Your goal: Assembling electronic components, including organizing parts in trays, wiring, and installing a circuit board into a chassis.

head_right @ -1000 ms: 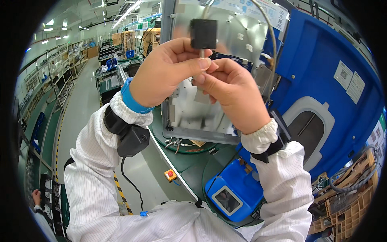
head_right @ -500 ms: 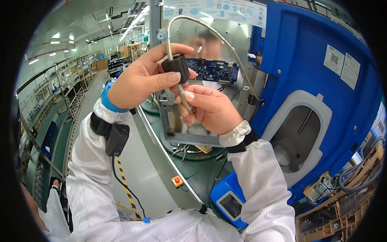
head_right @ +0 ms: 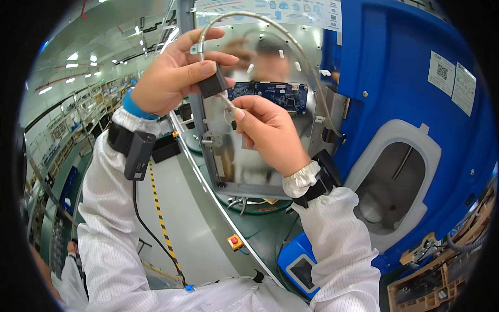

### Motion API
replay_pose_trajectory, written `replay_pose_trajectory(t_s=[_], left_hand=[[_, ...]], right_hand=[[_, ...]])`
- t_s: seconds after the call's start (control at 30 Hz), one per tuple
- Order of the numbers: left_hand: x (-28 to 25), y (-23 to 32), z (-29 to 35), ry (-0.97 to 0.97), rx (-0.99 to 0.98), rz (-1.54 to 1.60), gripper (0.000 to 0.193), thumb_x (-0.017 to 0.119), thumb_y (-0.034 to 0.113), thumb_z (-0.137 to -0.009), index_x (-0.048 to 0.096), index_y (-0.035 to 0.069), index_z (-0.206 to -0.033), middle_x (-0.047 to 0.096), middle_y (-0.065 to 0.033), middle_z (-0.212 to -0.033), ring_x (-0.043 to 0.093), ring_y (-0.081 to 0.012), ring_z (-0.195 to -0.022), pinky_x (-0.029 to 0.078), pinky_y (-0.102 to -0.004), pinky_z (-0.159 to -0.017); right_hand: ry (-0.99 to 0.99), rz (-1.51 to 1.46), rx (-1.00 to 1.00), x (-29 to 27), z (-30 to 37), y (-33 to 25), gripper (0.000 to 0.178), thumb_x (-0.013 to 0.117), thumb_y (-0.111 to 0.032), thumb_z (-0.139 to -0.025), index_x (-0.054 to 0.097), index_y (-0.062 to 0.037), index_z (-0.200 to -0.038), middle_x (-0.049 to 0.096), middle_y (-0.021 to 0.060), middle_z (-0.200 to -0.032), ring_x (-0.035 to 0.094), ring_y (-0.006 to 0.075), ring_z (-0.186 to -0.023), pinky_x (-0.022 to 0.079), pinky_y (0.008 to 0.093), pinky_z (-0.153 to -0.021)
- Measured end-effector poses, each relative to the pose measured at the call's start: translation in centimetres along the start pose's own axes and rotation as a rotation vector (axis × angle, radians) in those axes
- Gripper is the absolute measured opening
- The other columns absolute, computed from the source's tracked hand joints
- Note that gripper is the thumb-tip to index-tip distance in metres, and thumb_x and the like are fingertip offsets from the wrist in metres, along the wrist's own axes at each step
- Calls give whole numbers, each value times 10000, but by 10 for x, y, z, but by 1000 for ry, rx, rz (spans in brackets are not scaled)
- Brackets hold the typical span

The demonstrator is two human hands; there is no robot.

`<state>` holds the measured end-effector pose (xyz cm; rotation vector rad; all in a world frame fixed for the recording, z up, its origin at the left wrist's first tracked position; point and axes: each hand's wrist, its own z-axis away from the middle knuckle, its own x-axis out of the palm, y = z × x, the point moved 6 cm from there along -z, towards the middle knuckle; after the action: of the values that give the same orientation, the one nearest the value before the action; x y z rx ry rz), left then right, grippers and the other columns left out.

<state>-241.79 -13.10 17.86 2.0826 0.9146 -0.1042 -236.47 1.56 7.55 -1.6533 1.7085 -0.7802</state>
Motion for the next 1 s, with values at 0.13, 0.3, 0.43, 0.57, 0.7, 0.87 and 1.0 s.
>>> replay_pose_trajectory(t_s=[0.13, 0.3, 0.43, 0.57, 0.7, 0.87, 1.0], left_hand=[[-10, 7, -13, -169, 291, -264, 419, 654, 77, -923, 453, 86, -1290, 671, -138, -1084, 680, -213, -1013, 558, -337, -875], [-14, 4, -42, -325, 499, -297, 438, 637, 17, -904, 475, 93, -1303, 674, -123, -1078, 665, -180, -992, 539, -296, -864], [-17, 7, -73, -262, 485, -189, 251, 665, 63, -910, 516, 51, -1111, 673, -107, -939, 674, -166, -923, 573, -272, -810], [-14, 25, -80, -314, 422, -45, 271, 661, 50, -893, 550, 36, -1139, 675, -76, -848, 670, -141, -809, 544, -248, -729], [12, 22, -86, 48, 615, -214, 294, 655, 80, -902, 587, 2, -1177, 685, -80, -886, 647, -123, -782, 525, -251, -690], [15, 31, -96, -337, 364, 116, 228, 618, 141, -955, 633, -24, -1111, 662, -39, -870, 603, -86, -757, 507, -219, -684], [31, 32, -91, -212, 515, 80, 247, 578, 122, -975, 626, -62, -1132, 670, -54, -900, 603, -86, -771, 503, -213, -697]], right_hand=[[-17, -391, 168, 5, -19, 18, 200, 580, -179, -969, 618, -16, -1078, 535, -7, -702, 475, 79, -568, 401, 222, -541], [-140, -602, 142, 5, -44, 27, 227, 574, -198, -979, 601, -9, -1101, 540, -5, -704, 472, 82, -563, 390, 228, -547], [434, 268, -199, -7, -35, -3, 221, 683, -92, -917, 602, 0, -1101, 552, -32, -710, 465, 21, -607, 373, 189, -529], [594, 409, -500, -19, -28, -35, 204, 669, -46, -913, 553, -6, -1076, 583, -8, -712, 492, 29, -598, 382, 196, -517], [628, 140, -322, -43, -19, -46, 192, 597, -166, -979, 575, -17, -1098, 618, 29, -757, 523, 66, -574, 412, 205, -494], [620, 295, -356, -66, -6, -60, 248, 559, -250, -1009, 629, -15, -1043, 589, 17, -721, 478, 59, -521, 378, 197, -451], [703, 386, -350, -73, 4, -66, 263, 556, -264, -1012, 631, -13, -1035, 561, -11, -686, 441, 35, -510, 343, 184, -450]])
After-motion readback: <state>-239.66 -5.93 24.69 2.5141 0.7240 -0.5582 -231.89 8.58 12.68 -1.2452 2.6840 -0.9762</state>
